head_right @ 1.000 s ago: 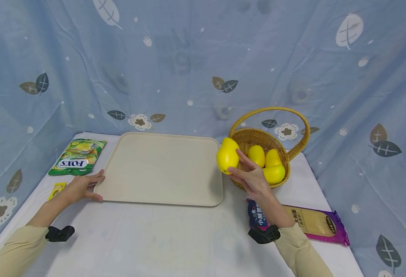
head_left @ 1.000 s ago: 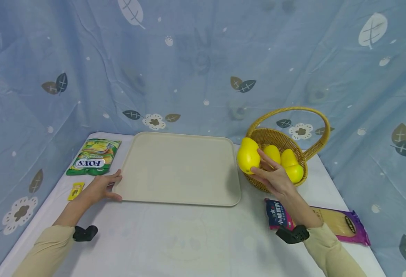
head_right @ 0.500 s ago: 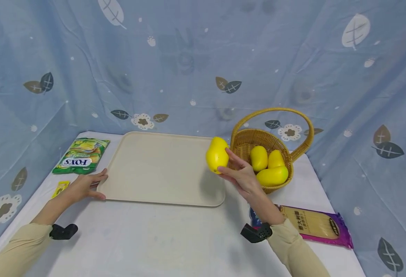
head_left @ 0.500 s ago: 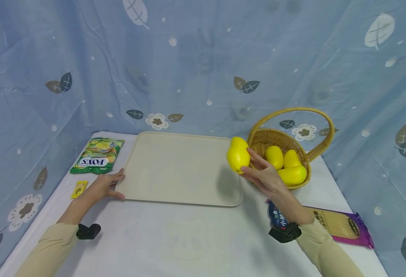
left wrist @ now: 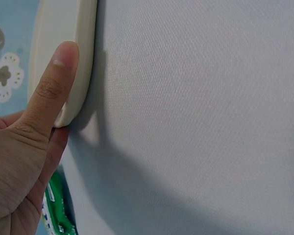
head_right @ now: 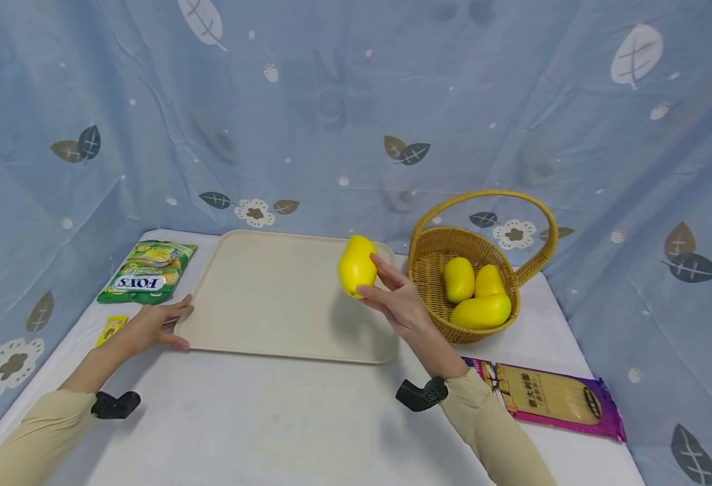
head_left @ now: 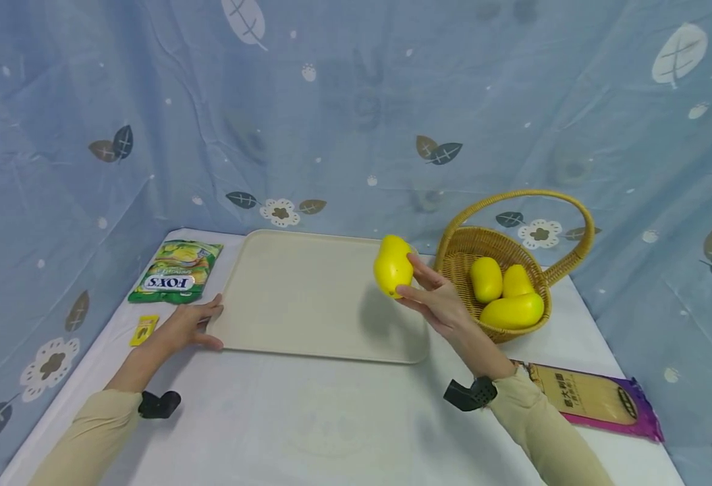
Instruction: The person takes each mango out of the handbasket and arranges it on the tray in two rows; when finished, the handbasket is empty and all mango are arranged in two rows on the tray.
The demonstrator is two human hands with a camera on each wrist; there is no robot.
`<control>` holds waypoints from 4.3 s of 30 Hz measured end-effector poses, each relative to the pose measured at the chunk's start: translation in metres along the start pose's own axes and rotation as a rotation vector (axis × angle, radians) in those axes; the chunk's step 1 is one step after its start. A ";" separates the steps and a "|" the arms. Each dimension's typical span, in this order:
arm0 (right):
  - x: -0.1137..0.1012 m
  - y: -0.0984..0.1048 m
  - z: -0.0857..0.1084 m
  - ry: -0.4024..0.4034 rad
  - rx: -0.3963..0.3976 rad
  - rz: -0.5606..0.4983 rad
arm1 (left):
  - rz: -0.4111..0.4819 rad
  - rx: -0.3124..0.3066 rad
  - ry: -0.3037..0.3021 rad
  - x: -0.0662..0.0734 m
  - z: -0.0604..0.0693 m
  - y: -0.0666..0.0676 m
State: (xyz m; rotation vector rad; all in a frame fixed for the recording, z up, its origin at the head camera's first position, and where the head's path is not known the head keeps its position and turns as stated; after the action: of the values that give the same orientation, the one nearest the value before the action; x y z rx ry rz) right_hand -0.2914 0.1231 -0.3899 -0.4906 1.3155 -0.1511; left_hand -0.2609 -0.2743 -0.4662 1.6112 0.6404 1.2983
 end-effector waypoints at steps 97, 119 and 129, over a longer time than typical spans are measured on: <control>0.114 -0.064 -0.176 0.003 0.035 0.235 | 0.006 -0.012 0.085 -0.005 -0.005 -0.004; 0.113 -0.065 -0.180 0.019 0.023 0.227 | -0.030 -0.036 0.137 -0.003 -0.005 -0.004; 0.112 -0.061 -0.181 0.014 0.065 0.240 | -0.022 -0.039 0.144 -0.004 -0.006 -0.004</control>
State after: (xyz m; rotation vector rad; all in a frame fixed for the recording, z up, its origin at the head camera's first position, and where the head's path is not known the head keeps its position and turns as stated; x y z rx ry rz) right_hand -0.4243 -0.0209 -0.4937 -0.2735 1.3679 0.0024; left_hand -0.2672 -0.2736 -0.4714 1.4853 0.7138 1.4112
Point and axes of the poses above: each hand's wrist, its own z-axis away from the middle knuckle, its own y-axis out of the back of the hand, x = y × z, the point moved 10 cm from there along -z, towards the middle knuckle
